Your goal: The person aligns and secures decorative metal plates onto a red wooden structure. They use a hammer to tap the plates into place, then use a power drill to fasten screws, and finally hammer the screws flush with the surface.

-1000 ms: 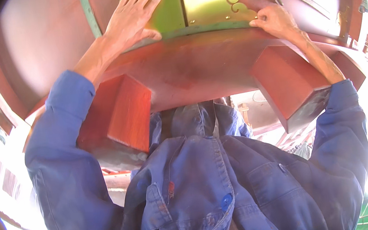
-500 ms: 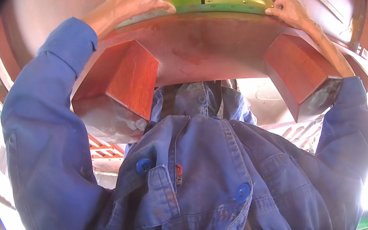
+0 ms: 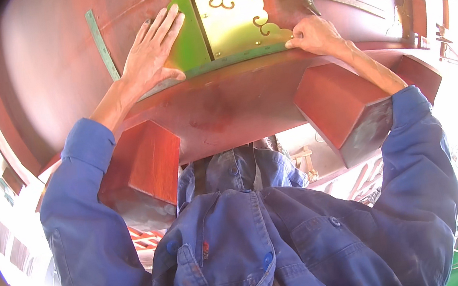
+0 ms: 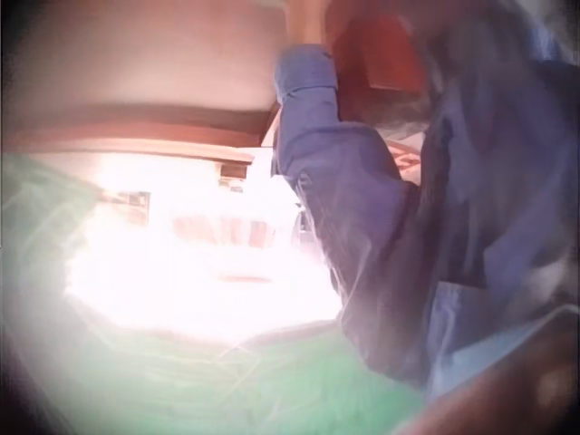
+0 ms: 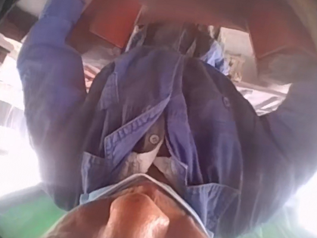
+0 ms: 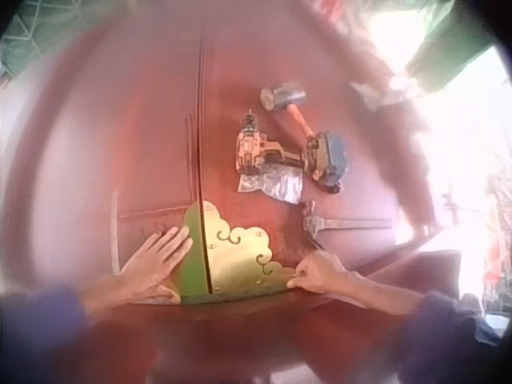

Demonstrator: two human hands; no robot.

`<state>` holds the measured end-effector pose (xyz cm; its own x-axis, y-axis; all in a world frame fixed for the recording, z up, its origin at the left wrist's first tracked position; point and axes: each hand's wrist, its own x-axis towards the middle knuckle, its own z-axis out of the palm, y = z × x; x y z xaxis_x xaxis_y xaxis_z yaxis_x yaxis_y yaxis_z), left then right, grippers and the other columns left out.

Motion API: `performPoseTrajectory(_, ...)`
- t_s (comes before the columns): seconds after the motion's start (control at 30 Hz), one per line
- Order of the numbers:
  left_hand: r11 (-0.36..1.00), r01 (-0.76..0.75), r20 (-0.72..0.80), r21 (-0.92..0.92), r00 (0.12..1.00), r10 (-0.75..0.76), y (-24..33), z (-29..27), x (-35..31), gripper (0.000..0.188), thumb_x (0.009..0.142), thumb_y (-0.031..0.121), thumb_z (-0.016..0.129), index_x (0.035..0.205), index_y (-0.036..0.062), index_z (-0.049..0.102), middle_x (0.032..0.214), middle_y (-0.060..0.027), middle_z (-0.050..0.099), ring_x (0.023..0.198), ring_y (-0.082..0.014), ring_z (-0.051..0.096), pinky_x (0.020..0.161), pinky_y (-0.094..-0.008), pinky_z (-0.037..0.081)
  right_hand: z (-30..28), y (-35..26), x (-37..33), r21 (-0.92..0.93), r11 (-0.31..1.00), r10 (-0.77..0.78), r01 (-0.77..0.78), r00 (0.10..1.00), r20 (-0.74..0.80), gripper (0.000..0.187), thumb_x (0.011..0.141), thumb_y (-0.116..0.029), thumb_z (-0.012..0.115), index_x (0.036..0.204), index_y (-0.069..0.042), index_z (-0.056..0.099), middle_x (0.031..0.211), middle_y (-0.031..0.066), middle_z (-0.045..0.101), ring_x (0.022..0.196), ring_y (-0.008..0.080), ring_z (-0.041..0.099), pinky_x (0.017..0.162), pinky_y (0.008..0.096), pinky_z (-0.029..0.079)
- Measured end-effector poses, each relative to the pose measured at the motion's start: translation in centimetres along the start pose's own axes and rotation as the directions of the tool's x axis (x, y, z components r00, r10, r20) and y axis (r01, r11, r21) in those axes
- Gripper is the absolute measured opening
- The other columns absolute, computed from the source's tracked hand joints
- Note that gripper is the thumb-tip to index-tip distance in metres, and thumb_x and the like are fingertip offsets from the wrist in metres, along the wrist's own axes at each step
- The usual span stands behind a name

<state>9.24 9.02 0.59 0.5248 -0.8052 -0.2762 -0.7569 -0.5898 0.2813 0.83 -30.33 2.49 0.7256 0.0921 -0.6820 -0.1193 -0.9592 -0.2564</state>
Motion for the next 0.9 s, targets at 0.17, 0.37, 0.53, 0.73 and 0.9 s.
performPoseTrajectory(0.17,1.000,-0.014,-0.005,-0.008,1.000,0.014,-0.1,-0.6,0.5,0.141,0.054,0.052,0.091,0.164,0.0084,0.013,0.171,-0.0116,0.013,0.157,-0.0313,0.016,0.127,-0.0502,0.023,0.9,1.4,0.3,-0.036,0.993,-0.111,0.108,0.990,-0.082,0.036,0.081,-0.041,0.077,0.072,-0.006,0.073,0.070,0.0175,0.066,0.068,0.0353,0.064,0.065,0.0474,0.050)
performPoseTrajectory(0.37,1.000,0.003,0.016,-0.012,1.000,-0.003,0.4,-1.2,0.2,0.139,0.055,0.051,0.092,0.163,0.0077,0.015,0.170,-0.0103,0.016,0.156,-0.0292,0.020,0.127,-0.0489,0.026,0.1,0.4,-0.3,0.023,0.999,-0.034,0.035,0.998,-0.050,0.037,0.080,-0.039,0.077,0.067,-0.005,0.071,0.062,0.0184,0.062,0.062,0.0372,0.061,0.063,0.0485,0.048)
performPoseTrajectory(0.53,1.000,0.000,-0.001,-0.001,1.000,0.000,0.2,-1.3,0.0,0.139,0.056,0.052,0.092,0.163,0.0080,0.015,0.170,-0.0089,0.017,0.156,-0.0279,0.020,0.126,-0.0479,0.027,-0.1,0.2,0.0,0.007,1.000,-0.021,0.021,0.999,-0.034,0.037,0.080,-0.039,0.078,0.067,-0.005,0.071,0.065,0.0183,0.063,0.061,0.0360,0.060,0.061,0.0482,0.047)
performPoseTrajectory(0.73,0.999,-0.009,-0.024,0.043,1.000,0.010,-0.2,-0.9,-0.2,0.134,0.060,0.053,0.090,0.163,0.0084,0.017,0.170,-0.0065,0.020,0.155,-0.0258,0.022,0.125,-0.0459,0.029,0.5,0.5,0.3,-0.022,0.999,-0.040,0.040,0.999,-0.018,0.039,0.080,-0.041,0.078,0.068,-0.005,0.071,0.066,0.0171,0.063,0.061,0.0339,0.060,0.060,0.0472,0.046)
performPoseTrajectory(0.9,1.000,-0.016,-0.060,-0.015,0.998,0.015,-0.5,-0.3,-0.4,0.135,0.059,0.049,0.092,0.164,0.0106,0.016,0.170,-0.0057,0.018,0.156,-0.0256,0.021,0.127,-0.0455,0.026,0.2,0.1,0.3,-0.011,1.000,-0.018,0.018,1.000,0.006,0.041,0.081,-0.039,0.078,0.066,-0.002,0.068,0.062,0.0169,0.060,0.057,0.0319,0.056,0.056,0.0458,0.043)
